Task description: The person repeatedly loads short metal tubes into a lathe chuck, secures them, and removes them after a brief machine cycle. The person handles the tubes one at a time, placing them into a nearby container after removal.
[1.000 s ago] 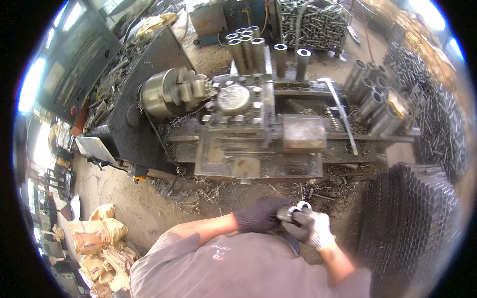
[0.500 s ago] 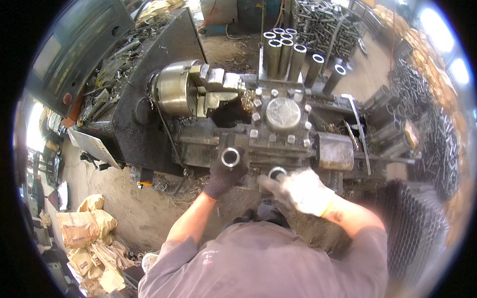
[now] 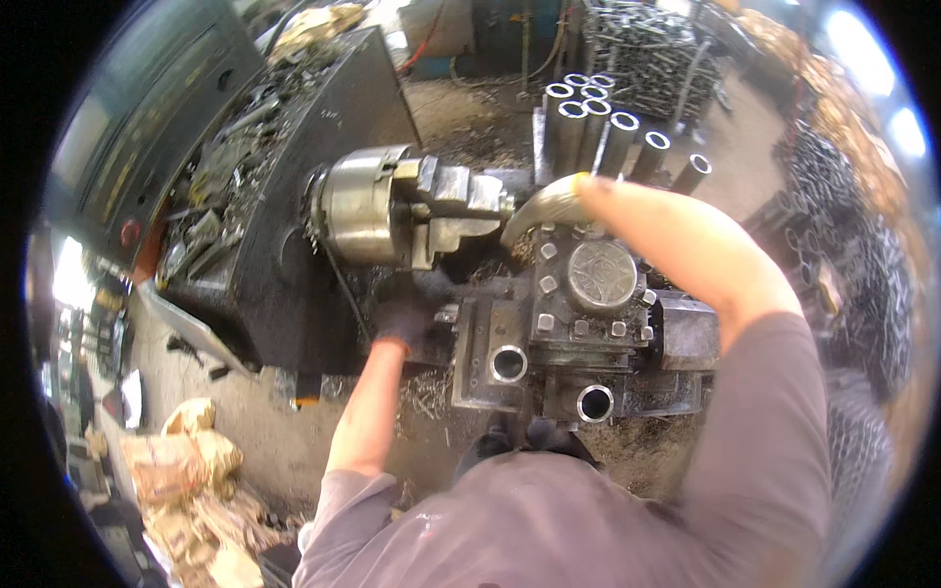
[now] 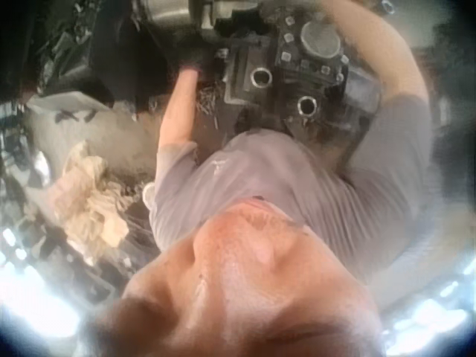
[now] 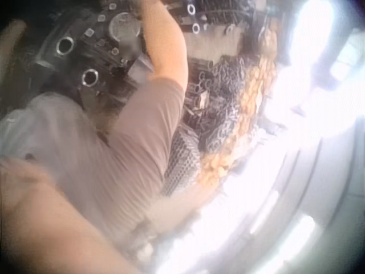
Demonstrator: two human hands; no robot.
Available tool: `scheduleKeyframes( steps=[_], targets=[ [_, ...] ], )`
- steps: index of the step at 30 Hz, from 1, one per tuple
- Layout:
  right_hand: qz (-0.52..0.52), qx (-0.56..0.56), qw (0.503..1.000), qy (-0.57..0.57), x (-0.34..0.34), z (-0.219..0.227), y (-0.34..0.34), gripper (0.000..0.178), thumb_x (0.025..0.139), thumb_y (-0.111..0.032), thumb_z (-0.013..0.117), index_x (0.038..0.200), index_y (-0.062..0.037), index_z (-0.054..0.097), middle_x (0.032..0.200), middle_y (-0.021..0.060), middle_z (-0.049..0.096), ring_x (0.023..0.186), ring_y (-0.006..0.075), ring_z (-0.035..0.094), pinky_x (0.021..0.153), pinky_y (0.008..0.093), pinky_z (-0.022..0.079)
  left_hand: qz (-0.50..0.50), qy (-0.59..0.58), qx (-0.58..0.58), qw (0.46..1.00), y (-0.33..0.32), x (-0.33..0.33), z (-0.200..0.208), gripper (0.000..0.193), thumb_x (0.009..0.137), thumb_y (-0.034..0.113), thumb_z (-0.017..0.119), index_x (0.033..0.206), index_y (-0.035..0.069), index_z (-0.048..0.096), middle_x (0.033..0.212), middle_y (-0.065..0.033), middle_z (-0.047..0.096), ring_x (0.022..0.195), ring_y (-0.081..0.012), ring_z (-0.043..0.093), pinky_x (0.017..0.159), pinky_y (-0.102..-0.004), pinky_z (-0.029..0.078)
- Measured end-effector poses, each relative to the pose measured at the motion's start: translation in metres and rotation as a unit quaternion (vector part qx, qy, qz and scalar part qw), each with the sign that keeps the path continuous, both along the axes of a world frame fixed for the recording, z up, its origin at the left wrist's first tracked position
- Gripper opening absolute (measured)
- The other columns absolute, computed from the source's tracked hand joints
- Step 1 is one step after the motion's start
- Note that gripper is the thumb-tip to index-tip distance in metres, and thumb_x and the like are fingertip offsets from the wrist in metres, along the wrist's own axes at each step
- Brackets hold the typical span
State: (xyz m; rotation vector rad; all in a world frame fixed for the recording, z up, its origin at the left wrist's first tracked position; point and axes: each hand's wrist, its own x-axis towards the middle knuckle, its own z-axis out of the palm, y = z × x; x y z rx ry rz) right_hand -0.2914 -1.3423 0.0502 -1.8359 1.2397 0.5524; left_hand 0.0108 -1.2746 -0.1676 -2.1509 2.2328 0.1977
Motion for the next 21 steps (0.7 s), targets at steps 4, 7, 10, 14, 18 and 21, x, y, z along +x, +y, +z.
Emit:
scheduleKeyframes(
  steps=[4,7,10,14,18,21],
  targets=[
    [-0.358,0.085,0.928,-0.056,0.017,-0.006,0.008,0.060,0.102,-0.032,0.067,0.158,-0.0156,0.055,0.167,0.0132,0.046,0.157,0.0281,0.039,0.130,0.0481,0.031,-0.028,-0.118,0.005,0.993,-0.110,0.017,-0.045,0.069,0.101,0.061,0.052,0.146,0.010,0.064,0.150,-0.0190,0.063,0.132,-0.0393,0.064,0.113,-0.0504,0.049],
    [-0.447,0.002,0.882,-0.151,-0.010,-0.002,0.012,0.055,0.102,-0.030,0.070,0.150,-0.0075,0.061,0.157,0.0278,0.054,0.153,0.0370,0.044,0.124,0.0527,0.037,-0.022,-0.053,0.088,0.994,-0.158,0.031,-0.065,0.068,0.100,0.059,0.054,0.147,0.011,0.063,0.151,-0.0189,0.062,0.135,-0.0379,0.062,0.115,-0.0496,0.047],
    [-0.322,0.031,0.874,-0.361,-0.061,0.010,-0.010,0.033,0.101,-0.008,0.066,0.134,-0.0090,0.069,0.137,0.0140,0.069,0.122,0.0259,0.069,0.098,0.0356,0.059,-0.048,0.001,0.141,0.989,-0.168,0.030,-0.078,0.068,0.099,0.057,0.056,0.149,0.012,0.062,0.152,-0.0188,0.062,0.137,-0.0365,0.061,0.117,-0.0488,0.046],
    [-0.279,-0.397,0.850,-0.204,-0.101,0.052,0.014,0.044,0.091,-0.025,0.081,0.130,-0.0073,0.072,0.117,0.0181,0.078,0.104,0.0220,0.077,0.092,0.0342,0.066,-0.127,0.186,0.223,0.948,-0.135,-0.022,-0.077,0.067,0.098,0.055,0.058,0.151,0.013,0.060,0.153,-0.0187,0.061,0.141,-0.0346,0.059,0.119,-0.0478,0.044],
    [-0.136,-0.807,0.497,-0.288,-0.049,0.063,-0.012,0.060,0.094,-0.023,0.074,0.149,-0.0025,0.060,0.116,0.0181,0.079,0.083,0.0185,0.077,0.070,0.0296,0.065,-0.185,0.302,0.255,0.900,-0.099,-0.090,-0.037,0.061,0.098,0.047,0.058,0.150,0.014,0.060,0.148,-0.0204,0.064,0.139,-0.0368,0.060,0.118,-0.0474,0.045],
    [0.023,-0.399,0.907,0.132,-0.007,0.031,-0.069,0.025,0.086,-0.031,0.077,0.090,-0.0069,0.082,0.096,0.0196,0.079,0.087,0.0346,0.076,0.077,0.0429,0.061,-0.143,0.186,0.205,0.950,-0.068,-0.107,0.006,0.044,0.099,0.033,0.057,0.135,0.010,0.068,0.134,-0.0234,0.071,0.129,-0.0415,0.065,0.109,-0.0491,0.051]
  ],
)
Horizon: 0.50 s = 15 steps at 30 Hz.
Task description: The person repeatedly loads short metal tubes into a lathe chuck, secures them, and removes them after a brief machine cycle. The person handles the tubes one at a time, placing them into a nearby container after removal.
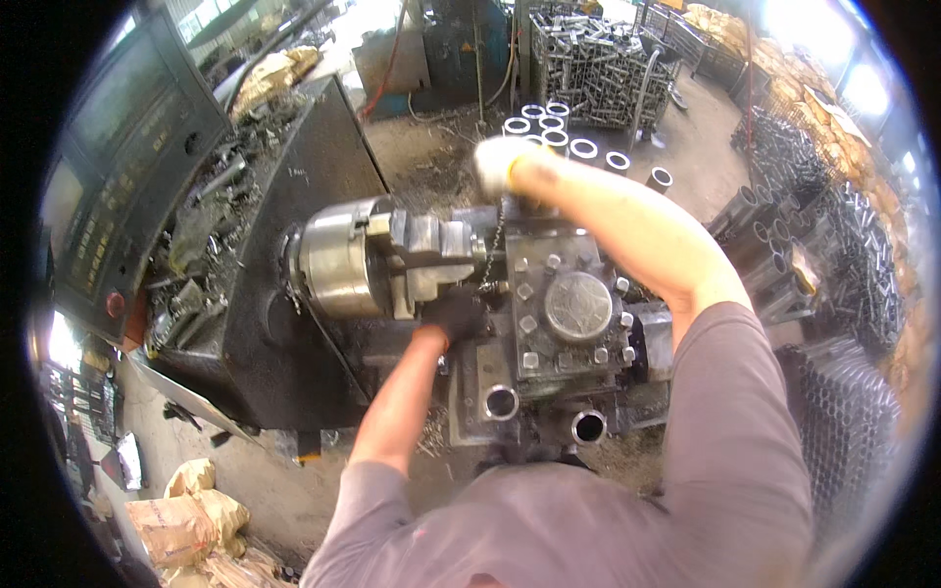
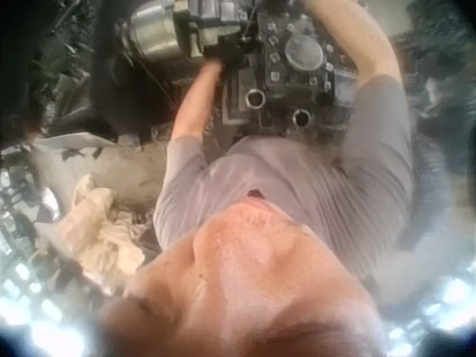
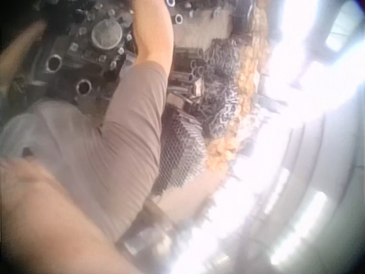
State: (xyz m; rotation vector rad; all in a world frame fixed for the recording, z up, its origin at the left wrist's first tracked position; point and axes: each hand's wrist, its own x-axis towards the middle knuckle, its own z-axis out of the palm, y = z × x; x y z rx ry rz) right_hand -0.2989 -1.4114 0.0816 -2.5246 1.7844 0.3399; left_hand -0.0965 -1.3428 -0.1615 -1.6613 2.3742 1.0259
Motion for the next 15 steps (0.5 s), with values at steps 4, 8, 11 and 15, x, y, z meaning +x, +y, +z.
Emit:
scheduleKeyframes(
  steps=[4,8,11,15],
  targets=[
    [0.115,0.142,0.978,-0.103,-0.011,-0.063,0.002,0.042,0.084,-0.038,0.082,0.109,-0.0047,0.082,0.091,0.0141,0.080,0.081,0.0300,0.077,0.077,0.0422,0.062,0.008,0.056,-0.180,0.982,0.077,0.022,0.053,0.033,0.094,0.017,0.066,0.125,0.008,0.071,0.131,-0.0246,0.070,0.118,-0.0451,0.069,0.104,-0.0519,0.054],
    [0.016,0.264,0.942,-0.207,-0.012,-0.110,0.001,0.037,0.083,-0.036,0.088,0.093,-0.0011,0.081,0.077,0.0087,0.076,0.068,0.0166,0.073,0.059,0.0356,0.057,-0.030,0.168,-0.358,0.918,0.099,0.020,0.096,0.037,0.091,0.018,0.072,0.127,0.012,0.067,0.134,-0.0246,0.065,0.127,-0.0425,0.064,0.111,-0.0550,0.048],
    [0.024,0.264,0.940,-0.215,-0.025,-0.137,-0.019,0.033,0.082,-0.030,0.089,0.094,-0.0003,0.082,0.073,0.0083,0.076,0.064,0.0169,0.072,0.059,0.0356,0.057,-0.053,0.081,-0.581,0.808,0.054,-0.005,0.102,0.047,0.088,0.023,0.075,0.133,0.016,0.063,0.132,-0.0235,0.064,0.135,-0.0418,0.057,0.120,-0.0596,0.038],
    [0.173,0.318,0.912,-0.195,-0.055,-0.154,-0.043,0.031,0.094,-0.024,0.077,0.118,-0.0044,0.080,0.113,0.0152,0.079,0.102,0.0199,0.075,0.091,0.0392,0.060,-0.076,0.045,-0.616,0.783,-0.006,-0.036,0.080,0.048,0.088,0.023,0.067,0.134,0.007,0.060,0.143,-0.0251,0.057,0.145,-0.0467,0.046,0.131,-0.0632,0.022]
  ],
)
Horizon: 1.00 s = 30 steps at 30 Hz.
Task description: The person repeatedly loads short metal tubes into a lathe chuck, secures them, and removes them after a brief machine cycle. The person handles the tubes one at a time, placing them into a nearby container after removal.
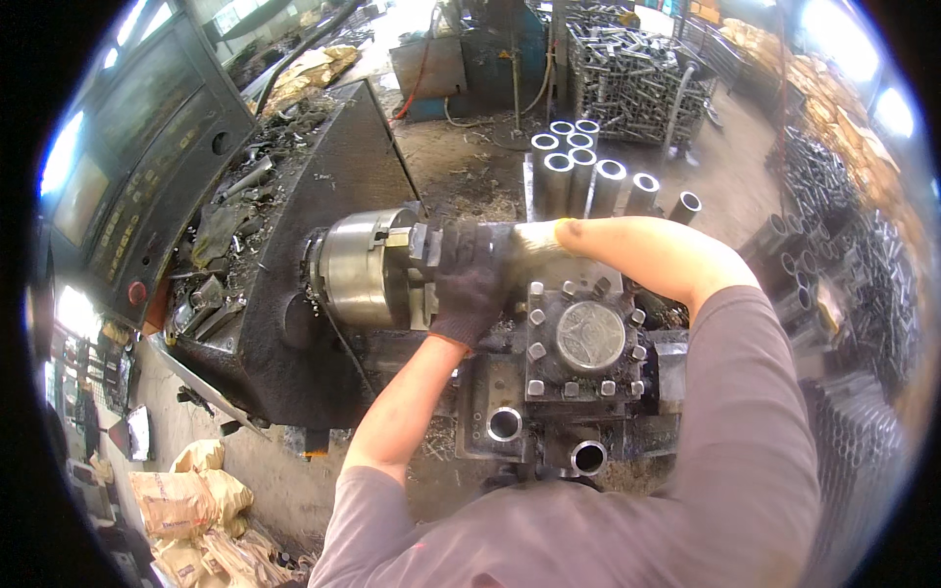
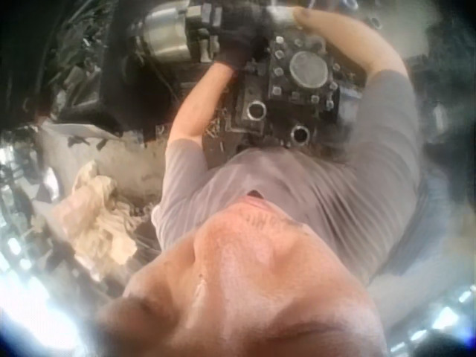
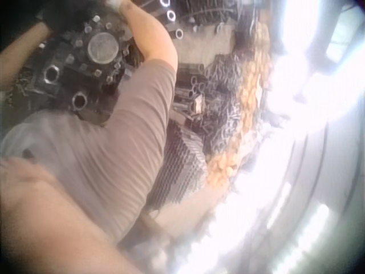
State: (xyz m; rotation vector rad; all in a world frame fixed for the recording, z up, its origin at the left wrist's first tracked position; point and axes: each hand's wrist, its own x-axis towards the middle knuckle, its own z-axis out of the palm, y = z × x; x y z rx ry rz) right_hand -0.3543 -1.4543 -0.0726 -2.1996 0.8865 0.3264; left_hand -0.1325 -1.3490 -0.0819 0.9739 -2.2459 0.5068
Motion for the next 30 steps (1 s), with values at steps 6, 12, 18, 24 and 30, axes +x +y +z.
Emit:
scheduleKeyframes(
  steps=[6,12,18,24,30],
  targets=[
    [-0.129,0.055,0.983,0.121,-0.007,-0.002,0.005,0.041,0.099,-0.032,0.065,0.130,-0.0069,0.073,0.128,0.0084,0.074,0.111,0.0217,0.067,0.097,0.0386,0.052,0.020,0.049,0.017,0.998,-0.001,-0.002,-0.017,0.040,0.089,0.027,0.067,0.126,0.011,0.063,0.148,-0.0258,0.054,0.151,-0.0477,0.040,0.131,-0.0652,0.020],
    [-0.100,0.108,0.988,0.044,-0.092,-0.025,0.019,0.031,0.102,-0.030,0.066,0.120,-0.0085,0.080,0.092,0.0057,0.077,0.072,0.0161,0.066,0.063,0.0323,0.054,0.033,0.055,0.001,0.998,0.001,-0.007,-0.019,0.037,0.088,0.039,0.069,0.119,0.021,0.070,0.139,-0.0207,0.061,0.140,-0.0437,0.050,0.127,-0.0621,0.027],
    [-0.081,-0.010,0.993,0.088,-0.103,-0.018,0.041,0.022,0.095,-0.015,0.071,0.113,-0.0058,0.081,0.083,0.0068,0.078,0.066,0.0168,0.067,0.058,0.0337,0.054,0.014,0.011,-0.048,0.999,-0.005,-0.007,-0.026,0.049,0.093,0.022,0.054,0.140,0.010,0.057,0.140,-0.0255,0.059,0.143,-0.0463,0.047,0.131,-0.0661,0.021],
    [-0.133,-0.071,0.985,-0.083,-0.106,-0.024,0.062,0.036,0.090,-0.017,0.073,0.122,-0.0009,0.072,0.085,0.0074,0.074,0.073,0.0158,0.068,0.067,0.0337,0.056,0.033,-0.034,-0.014,0.999,-0.004,-0.008,-0.029,0.047,0.087,0.029,0.063,0.133,0.017,0.066,0.140,-0.0237,0.060,0.143,-0.0454,0.047,0.130,-0.0629,0.022],
    [0.076,-0.229,0.970,-0.015,-0.160,-0.054,0.063,0.021,0.089,-0.016,0.080,0.107,-0.0074,0.077,0.086,0.0117,0.076,0.076,0.0251,0.073,0.069,0.0359,0.060,0.027,-0.062,-0.003,0.998,0.021,0.007,0.030,0.039,0.083,0.022,0.067,0.119,0.010,0.069,0.135,-0.0234,0.064,0.136,-0.0427,0.054,0.129,-0.0583,0.030]
  ],
)
